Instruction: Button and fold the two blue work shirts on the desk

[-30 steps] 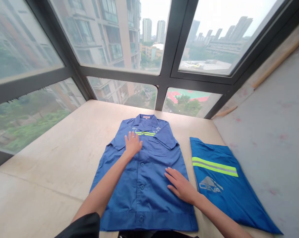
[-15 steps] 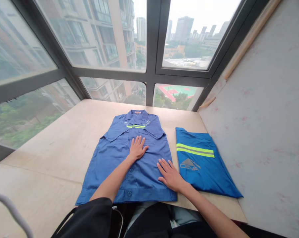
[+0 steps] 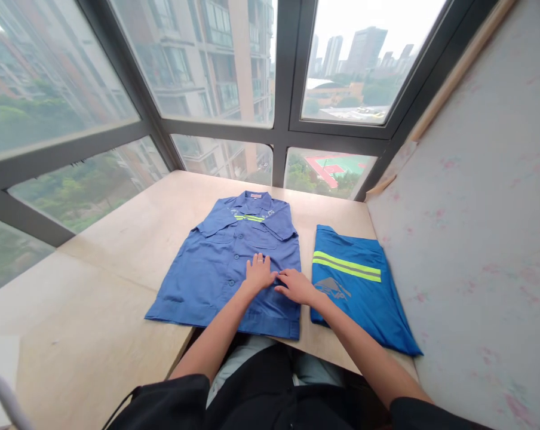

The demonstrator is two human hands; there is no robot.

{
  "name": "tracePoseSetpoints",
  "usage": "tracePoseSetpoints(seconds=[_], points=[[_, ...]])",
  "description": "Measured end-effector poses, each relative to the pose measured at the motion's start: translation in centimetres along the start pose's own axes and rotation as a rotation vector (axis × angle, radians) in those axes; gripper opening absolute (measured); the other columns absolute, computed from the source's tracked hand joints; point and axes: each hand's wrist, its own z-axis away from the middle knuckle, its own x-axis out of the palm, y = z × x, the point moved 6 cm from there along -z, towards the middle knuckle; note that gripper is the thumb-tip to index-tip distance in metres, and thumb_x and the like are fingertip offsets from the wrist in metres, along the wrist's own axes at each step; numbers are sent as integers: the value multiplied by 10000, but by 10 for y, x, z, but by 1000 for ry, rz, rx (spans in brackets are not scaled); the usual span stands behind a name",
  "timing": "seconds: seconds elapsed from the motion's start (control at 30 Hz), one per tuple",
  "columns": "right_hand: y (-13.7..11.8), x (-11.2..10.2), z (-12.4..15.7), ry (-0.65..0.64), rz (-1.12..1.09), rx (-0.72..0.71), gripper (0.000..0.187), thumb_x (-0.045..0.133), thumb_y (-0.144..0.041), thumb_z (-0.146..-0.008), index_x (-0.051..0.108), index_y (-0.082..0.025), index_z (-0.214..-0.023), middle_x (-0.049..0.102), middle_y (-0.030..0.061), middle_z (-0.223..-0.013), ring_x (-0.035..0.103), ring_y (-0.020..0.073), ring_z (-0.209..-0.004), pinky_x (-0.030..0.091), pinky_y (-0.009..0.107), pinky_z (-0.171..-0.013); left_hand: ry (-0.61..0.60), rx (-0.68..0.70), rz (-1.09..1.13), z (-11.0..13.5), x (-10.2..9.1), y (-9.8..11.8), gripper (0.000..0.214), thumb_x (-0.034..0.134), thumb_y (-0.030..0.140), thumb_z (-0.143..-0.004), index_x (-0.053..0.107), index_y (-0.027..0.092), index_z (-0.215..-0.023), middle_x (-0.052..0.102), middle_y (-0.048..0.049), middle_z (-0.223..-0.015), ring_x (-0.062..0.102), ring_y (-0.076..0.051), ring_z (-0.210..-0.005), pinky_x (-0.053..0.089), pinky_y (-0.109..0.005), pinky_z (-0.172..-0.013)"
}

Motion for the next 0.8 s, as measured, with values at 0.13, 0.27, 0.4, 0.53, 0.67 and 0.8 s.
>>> tracePoseSetpoints(seconds=[0.13, 0.27, 0.4, 0.53, 0.67, 0.8], points=[[13, -6, -16, 43, -23, 2, 348, 523, -364, -947, 633, -170, -1214, 640, 126, -1153, 588, 253, -1084, 459, 360, -945, 94, 0, -3, 41, 28, 0, 709, 379, 523, -955, 320, 93, -1516, 224, -203, -1582, 197, -365, -1469, 199, -555, -1160], [16, -13, -32, 218, -20, 18, 440, 473, -254, -943, 513, -150, -1369, 576, 146, -1305, 530, 255, -1204, 424, 373, -1019, 129, 128, -4, 64, 43, -8, 727, 371, 567, -952, 330, 111, -1517, 235, -159, -1590, 183, -349, -1475, 174, -535, -1182], [16, -9, -57, 243, 17, 3, 535, 468, -349, -965, 428, -129, -1451, 380, 158, -1521, 353, 284, -1395, 305, 421, -1137, 160, 197, -5, 80, 50, -15, 730, 344, 595, -956, 318, 139, -1525, 239, -146, -1592, 167, -324, -1484, 137, -539, -1192], [37, 5, -83, 120, 62, 99, 623, 387, -471, -999, 348, -111, -1506, 254, 166, -1587, 236, 304, -1461, 193, 463, -1185, 182, 225, 4, 95, 56, -21, 720, 347, 603, -955, 305, 176, -1533, 243, -126, -1594, 168, -309, -1486, 145, -544, -1190], [58, 10, -94, 133, 126, 126, 652, 291, -542, -1005, 310, -163, -1535, 265, 128, -1590, 255, 312, -1448, 130, 487, -1196, 197, 260, 21, 111, 59, -28, 725, 293, 628, -960, 302, 186, -1535, 236, -112, -1597, 166, -302, -1487, 125, -538, -1195], [67, 12, -98, 134, 170, 133, 692, 211, -591, -994, 279, -183, -1549, 297, 123, -1578, 266, 317, -1441, 125, 493, -1194, 167, 337, 23, 121, 60, -33, 972, 366, 806, -823, 251, 172, -1551, 169, -149, -1608, 96, -356, -1492, 76, -575, -1184]])
